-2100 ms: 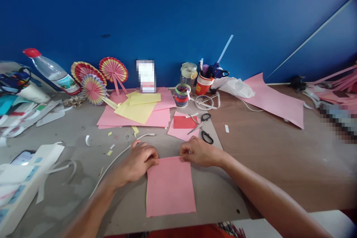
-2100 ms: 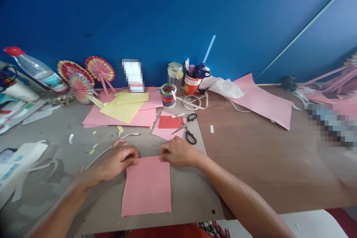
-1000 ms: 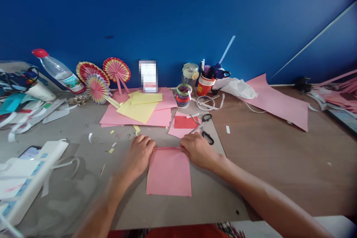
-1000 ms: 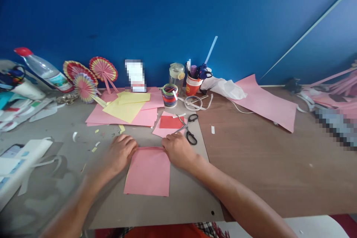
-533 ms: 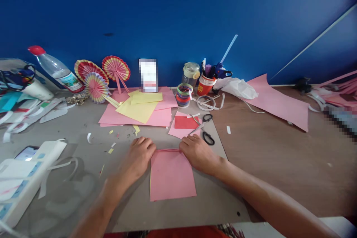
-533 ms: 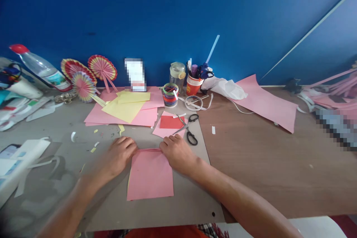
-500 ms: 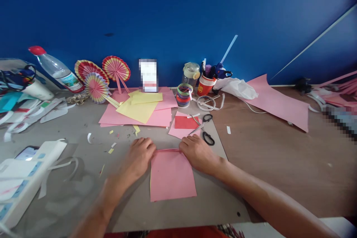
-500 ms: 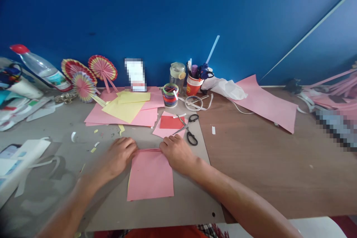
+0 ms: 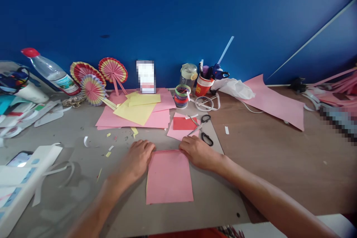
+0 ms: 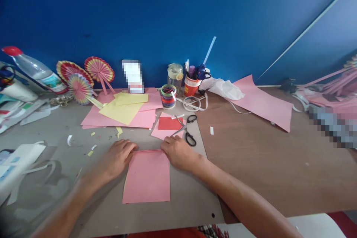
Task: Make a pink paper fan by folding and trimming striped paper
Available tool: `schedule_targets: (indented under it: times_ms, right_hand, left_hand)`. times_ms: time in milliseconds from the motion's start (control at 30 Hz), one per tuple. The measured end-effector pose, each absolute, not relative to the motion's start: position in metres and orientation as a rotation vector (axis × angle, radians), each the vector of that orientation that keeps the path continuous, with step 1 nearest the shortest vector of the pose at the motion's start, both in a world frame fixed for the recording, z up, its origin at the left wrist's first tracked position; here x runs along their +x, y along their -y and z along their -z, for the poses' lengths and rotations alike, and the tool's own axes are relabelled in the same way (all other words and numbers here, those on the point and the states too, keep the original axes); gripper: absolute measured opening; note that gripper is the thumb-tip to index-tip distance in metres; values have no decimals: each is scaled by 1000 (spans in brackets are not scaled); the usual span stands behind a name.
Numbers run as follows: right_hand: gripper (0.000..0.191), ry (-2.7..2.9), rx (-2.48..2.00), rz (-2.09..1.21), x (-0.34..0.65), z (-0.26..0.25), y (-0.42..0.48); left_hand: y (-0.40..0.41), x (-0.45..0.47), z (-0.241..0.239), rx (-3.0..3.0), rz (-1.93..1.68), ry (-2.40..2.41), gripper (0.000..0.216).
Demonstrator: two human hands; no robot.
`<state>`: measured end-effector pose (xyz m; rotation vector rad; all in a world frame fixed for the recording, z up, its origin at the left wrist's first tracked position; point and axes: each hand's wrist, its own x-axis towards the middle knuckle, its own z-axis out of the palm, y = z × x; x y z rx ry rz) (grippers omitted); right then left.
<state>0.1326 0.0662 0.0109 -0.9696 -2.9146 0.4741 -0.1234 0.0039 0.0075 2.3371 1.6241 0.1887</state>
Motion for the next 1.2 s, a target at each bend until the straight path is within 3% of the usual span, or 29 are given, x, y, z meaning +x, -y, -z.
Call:
schedule_targets:
  times_ms: [200,400,733,1200]
  right_hand:
    - [15,2859,-1110,-594,130,-13,-64]
    - [16,2951,-1217,-354,124,-15,-56]
    - [18,2912,-878,105,122,-6,-43]
    - [15,2950,-623,176,129,-7,-42]
  left_hand:
    - [-5,-122,-9,2343,-163,-1613,20]
    - [-5,-121,-8,2387,-127,-1611,20]
    - [1,-125,-5,2613,-39,-1500,17]
    - [14,-121,-9,2889,-15,-1442,22]
